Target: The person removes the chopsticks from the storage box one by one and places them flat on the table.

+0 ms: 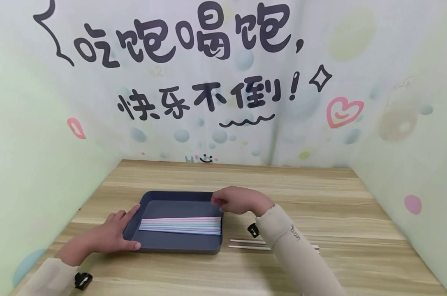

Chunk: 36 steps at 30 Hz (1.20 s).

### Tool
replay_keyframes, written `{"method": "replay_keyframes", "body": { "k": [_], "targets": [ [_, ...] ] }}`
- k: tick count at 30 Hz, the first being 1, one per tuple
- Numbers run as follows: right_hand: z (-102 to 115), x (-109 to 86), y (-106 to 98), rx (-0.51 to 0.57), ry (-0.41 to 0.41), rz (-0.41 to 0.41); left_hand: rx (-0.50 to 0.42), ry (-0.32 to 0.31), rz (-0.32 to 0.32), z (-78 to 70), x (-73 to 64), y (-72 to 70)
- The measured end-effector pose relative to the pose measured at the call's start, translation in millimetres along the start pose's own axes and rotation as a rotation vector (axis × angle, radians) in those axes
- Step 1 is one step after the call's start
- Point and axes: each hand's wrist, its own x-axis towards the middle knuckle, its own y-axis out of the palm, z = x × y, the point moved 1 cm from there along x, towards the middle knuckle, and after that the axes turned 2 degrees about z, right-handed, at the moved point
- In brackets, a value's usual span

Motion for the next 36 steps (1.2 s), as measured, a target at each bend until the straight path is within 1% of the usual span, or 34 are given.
{"method": "replay_keyframes", "body": {
  "k": [4, 12, 17, 21, 27, 31, 33, 36],
  "targets": [
    [9, 14.2, 1, 0.005, -0.021, -0.001, -0.004, 0.007, 0.002, -0.7, -0.4, -0.8],
    [22, 46.4, 6, 0.024, -0.044, -0.003, -0.014, -0.002, 0.007, -1.2, -2.6, -2.1],
    [27, 66.3, 15, 0.087, -0.055, 0.011, -0.020, 0.004, 0.007, -1.5, -2.4, -0.5],
    [31, 83.3, 26, 0.145, -0.069, 0.017, -0.018, 0.000, 0.006, -1.1, -2.4, -0.4],
    [36, 97.4, 42, 0.228, -0.084, 0.045, -0.022, -0.009, 0.012, -3.1, -2.1, -1.5],
    [37, 102.9, 52, 0.267, -0.081, 0.057, -0.010, 0.002, 0.001, -1.9, -0.9, 0.6],
    [37, 104.5, 56, 0.268, -0.070, 0.060, -0.017, 0.004, -0.001, -1.4, -0.4, 1.8],
    [38, 105.8, 59, 0.247, -0.057, 0.053, -0.020, -0.015, 0.006, -1.1, 0.0, 2.4]
  ]
}}
